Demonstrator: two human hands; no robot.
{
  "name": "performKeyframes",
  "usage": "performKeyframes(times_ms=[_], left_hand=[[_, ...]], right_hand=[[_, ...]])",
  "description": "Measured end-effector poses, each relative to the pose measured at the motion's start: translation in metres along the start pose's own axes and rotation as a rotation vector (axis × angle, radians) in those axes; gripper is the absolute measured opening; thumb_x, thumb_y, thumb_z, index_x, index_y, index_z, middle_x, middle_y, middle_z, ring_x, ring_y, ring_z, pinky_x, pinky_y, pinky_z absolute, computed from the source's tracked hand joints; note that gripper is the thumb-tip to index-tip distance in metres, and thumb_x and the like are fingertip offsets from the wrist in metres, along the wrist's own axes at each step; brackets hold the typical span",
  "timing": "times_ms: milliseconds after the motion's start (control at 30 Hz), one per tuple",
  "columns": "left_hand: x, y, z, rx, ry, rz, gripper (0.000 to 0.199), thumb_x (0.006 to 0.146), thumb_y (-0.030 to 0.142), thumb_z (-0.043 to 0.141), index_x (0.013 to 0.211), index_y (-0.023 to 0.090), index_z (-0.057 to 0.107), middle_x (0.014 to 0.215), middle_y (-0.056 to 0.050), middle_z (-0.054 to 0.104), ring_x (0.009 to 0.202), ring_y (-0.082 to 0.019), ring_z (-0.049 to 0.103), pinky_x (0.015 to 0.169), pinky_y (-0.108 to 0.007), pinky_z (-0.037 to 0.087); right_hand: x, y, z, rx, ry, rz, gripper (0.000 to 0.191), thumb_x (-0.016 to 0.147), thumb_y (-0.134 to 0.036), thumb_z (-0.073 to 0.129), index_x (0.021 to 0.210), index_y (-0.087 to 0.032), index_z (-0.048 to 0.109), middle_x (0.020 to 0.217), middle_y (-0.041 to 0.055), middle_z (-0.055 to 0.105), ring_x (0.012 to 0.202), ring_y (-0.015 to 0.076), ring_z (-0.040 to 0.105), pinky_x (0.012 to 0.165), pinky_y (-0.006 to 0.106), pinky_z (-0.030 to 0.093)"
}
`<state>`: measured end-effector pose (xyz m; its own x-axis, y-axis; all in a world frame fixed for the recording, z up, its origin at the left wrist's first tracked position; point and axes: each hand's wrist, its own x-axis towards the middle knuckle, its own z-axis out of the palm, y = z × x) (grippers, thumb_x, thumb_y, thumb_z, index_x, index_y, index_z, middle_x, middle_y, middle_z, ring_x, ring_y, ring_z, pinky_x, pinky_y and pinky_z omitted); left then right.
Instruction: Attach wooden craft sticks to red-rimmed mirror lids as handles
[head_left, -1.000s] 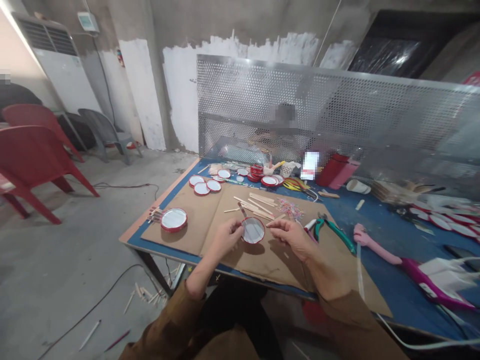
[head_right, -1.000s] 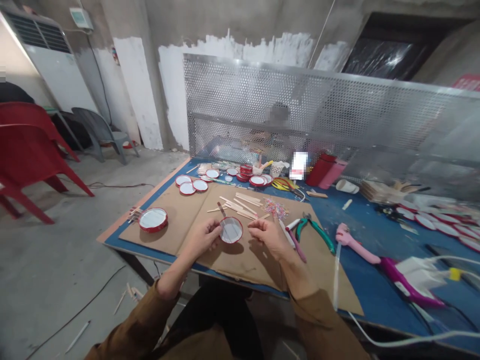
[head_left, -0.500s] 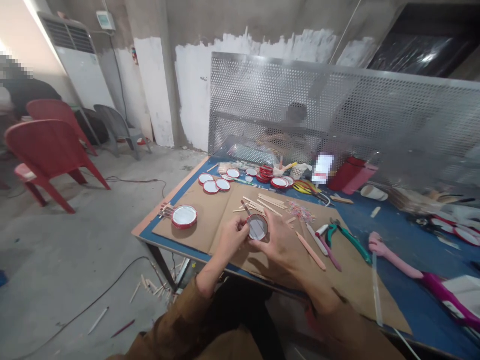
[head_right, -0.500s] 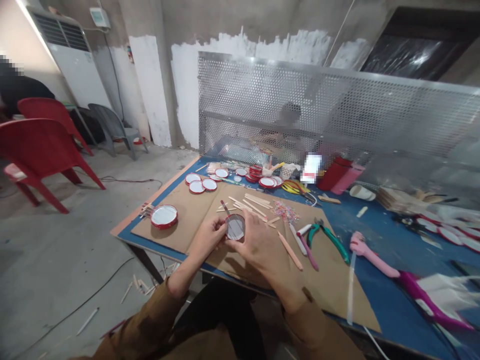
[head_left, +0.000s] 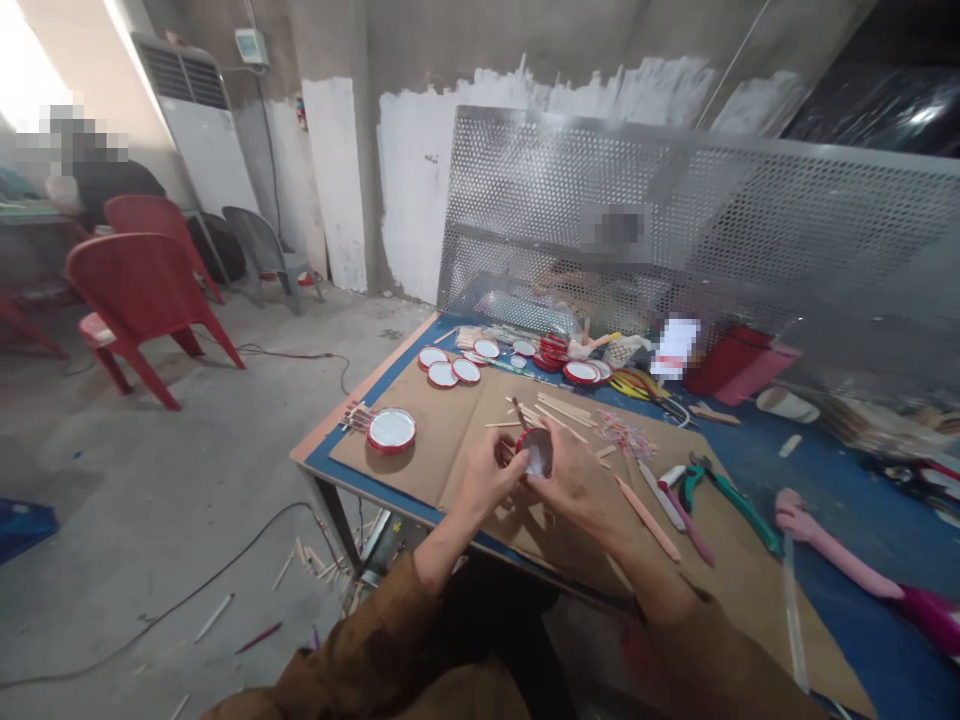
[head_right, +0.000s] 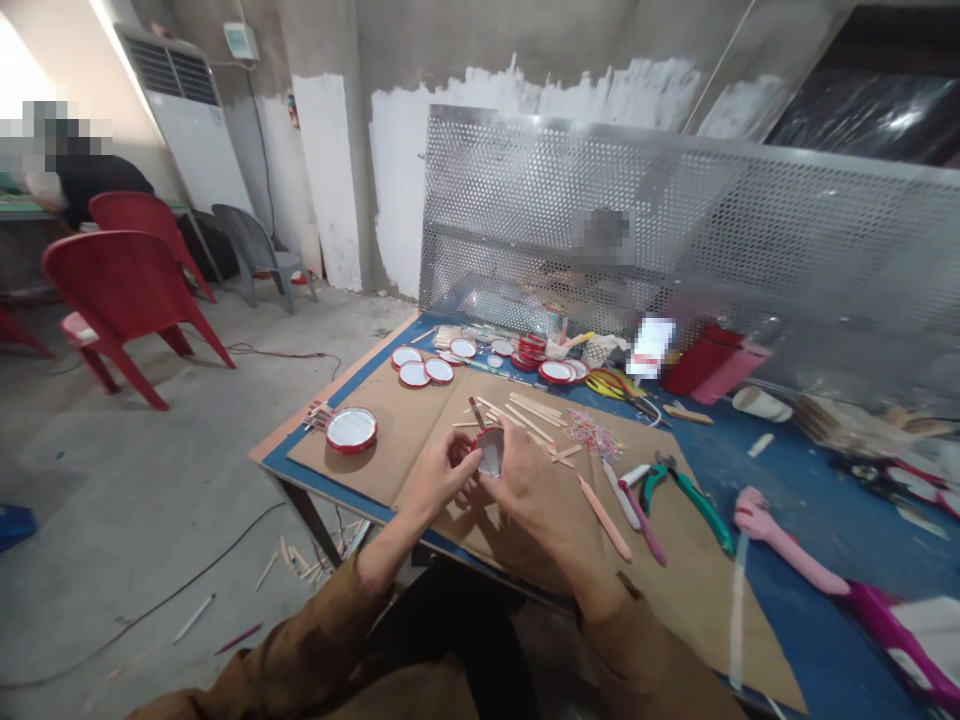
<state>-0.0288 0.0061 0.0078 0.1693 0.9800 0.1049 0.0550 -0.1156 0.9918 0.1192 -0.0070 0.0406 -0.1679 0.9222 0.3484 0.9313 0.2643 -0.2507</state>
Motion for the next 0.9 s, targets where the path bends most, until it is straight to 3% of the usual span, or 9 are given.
performKeyframes(times_ms=[133,233,433,567,700,900], left_hand=[[-0.008,-0.001,-0.008,0.062,0.117,0.108,0.030,0.084,0.037,0.044,0.061,0.018,0.045,0.049,0.004,0.045,0.048,-0.009,0.044,0.051,-0.020,0.036],[-0.012,-0.004,-0.011,0.199,0.025,0.163,0.040,0.085,0.036,0.040,0.050,0.018,0.039,0.046,0.002,0.044,0.048,-0.010,0.043,0.052,-0.022,0.034],[-0.012,-0.011,-0.004,0.574,-0.039,0.078,0.015,0.075,0.026,0.053,0.063,0.019,0.060,0.061,-0.006,0.063,0.057,-0.019,0.056,0.052,-0.026,0.032],[-0.011,-0.013,-0.008,0.558,-0.048,0.000,0.014,0.071,0.017,0.054,0.075,0.016,0.067,0.073,-0.013,0.070,0.067,-0.024,0.063,0.056,-0.027,0.038],[-0.011,-0.013,-0.013,0.493,-0.055,-0.051,0.017,0.072,0.014,0.052,0.077,0.013,0.068,0.070,-0.011,0.070,0.068,-0.021,0.064,0.056,-0.025,0.041],[-0.011,-0.017,-0.012,0.460,-0.074,0.026,0.010,0.073,0.015,0.053,0.068,0.015,0.062,0.059,-0.004,0.064,0.058,-0.014,0.058,0.053,-0.021,0.038]], right_hand=[[0.037,-0.001,-0.004,0.034,0.030,-0.014,0.064,0.067,-0.041,0.069,0.120,-0.014,0.046,0.112,0.0152,0.060,0.102,0.0303,0.058,0.083,0.039,0.045],[0.073,-0.023,0.004,0.032,-0.060,-0.080,0.057,0.066,-0.038,0.071,0.113,-0.015,0.049,0.108,0.0126,0.061,0.098,0.0270,0.058,0.082,0.035,0.044],[0.130,-0.088,0.047,0.020,-0.239,-0.202,0.051,0.072,-0.033,0.066,0.113,-0.011,0.047,0.116,0.0185,0.057,0.105,0.0296,0.054,0.084,0.035,0.042],[0.145,-0.112,0.073,0.053,-0.302,-0.286,0.047,0.071,-0.028,0.068,0.111,-0.012,0.049,0.117,0.0172,0.057,0.106,0.0270,0.055,0.083,0.032,0.042],[0.153,-0.114,0.090,0.080,-0.382,-0.334,0.045,0.068,-0.027,0.073,0.106,-0.013,0.053,0.111,0.0138,0.061,0.101,0.0236,0.057,0.079,0.029,0.044],[0.149,-0.103,0.088,0.119,-0.358,-0.326,0.047,0.066,-0.026,0.075,0.107,-0.015,0.055,0.109,0.0091,0.062,0.100,0.0219,0.057,0.080,0.028,0.044]])
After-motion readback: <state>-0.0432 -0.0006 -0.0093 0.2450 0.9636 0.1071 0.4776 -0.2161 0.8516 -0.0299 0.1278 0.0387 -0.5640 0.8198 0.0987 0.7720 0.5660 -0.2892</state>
